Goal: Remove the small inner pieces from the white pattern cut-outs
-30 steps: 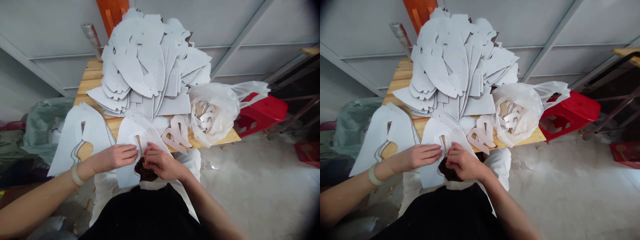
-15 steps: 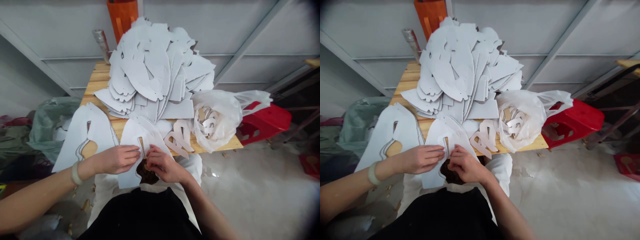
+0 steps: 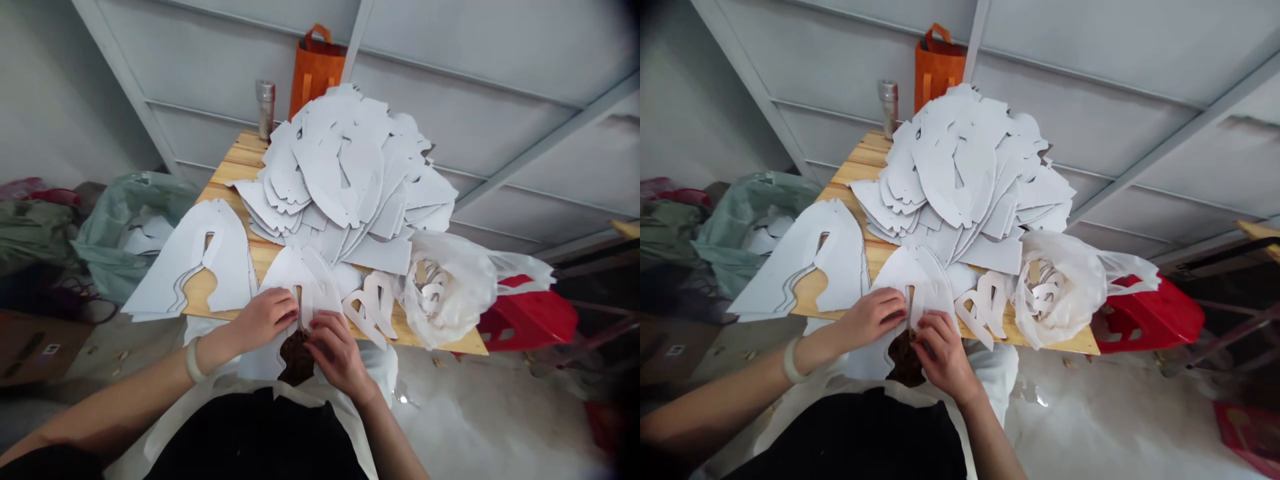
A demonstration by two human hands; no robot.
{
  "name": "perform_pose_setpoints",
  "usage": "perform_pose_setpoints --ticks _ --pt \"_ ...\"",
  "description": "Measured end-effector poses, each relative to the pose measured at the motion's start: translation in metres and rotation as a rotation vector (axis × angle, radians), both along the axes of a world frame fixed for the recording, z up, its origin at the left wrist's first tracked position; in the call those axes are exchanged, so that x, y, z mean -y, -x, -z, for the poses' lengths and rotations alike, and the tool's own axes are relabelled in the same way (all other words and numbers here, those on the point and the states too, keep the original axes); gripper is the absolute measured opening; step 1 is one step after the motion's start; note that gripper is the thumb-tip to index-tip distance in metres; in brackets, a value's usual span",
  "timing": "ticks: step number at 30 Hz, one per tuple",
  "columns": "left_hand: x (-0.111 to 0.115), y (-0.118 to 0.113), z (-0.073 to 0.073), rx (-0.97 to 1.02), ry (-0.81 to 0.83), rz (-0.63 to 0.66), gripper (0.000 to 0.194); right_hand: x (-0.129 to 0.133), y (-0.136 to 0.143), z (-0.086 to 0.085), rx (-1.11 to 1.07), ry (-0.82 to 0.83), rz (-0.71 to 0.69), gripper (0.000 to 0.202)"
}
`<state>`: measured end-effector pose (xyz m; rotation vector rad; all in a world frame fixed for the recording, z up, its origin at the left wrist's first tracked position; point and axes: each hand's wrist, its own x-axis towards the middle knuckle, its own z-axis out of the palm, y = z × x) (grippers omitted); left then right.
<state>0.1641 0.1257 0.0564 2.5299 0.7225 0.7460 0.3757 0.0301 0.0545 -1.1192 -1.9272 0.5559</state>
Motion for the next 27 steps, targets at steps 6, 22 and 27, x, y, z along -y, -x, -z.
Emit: perform_pose_setpoints --ticks 6,22,27 --pt "0.006 0.001 0.007 0.102 0.142 -0.045 0.008 -0.002 0.007 0.014 0.061 -0.118 0.162 0.029" --pt "0.007 0.001 0.019 0.133 0.109 -0.051 0.012 -0.012 0.003 0.014 0.098 -0.158 0.137 0.028" --pt "0.006 0.002 0.02 0.154 0.114 -0.036 0.014 -0.011 0.005 0.008 0.059 -0.134 0.151 0.029"
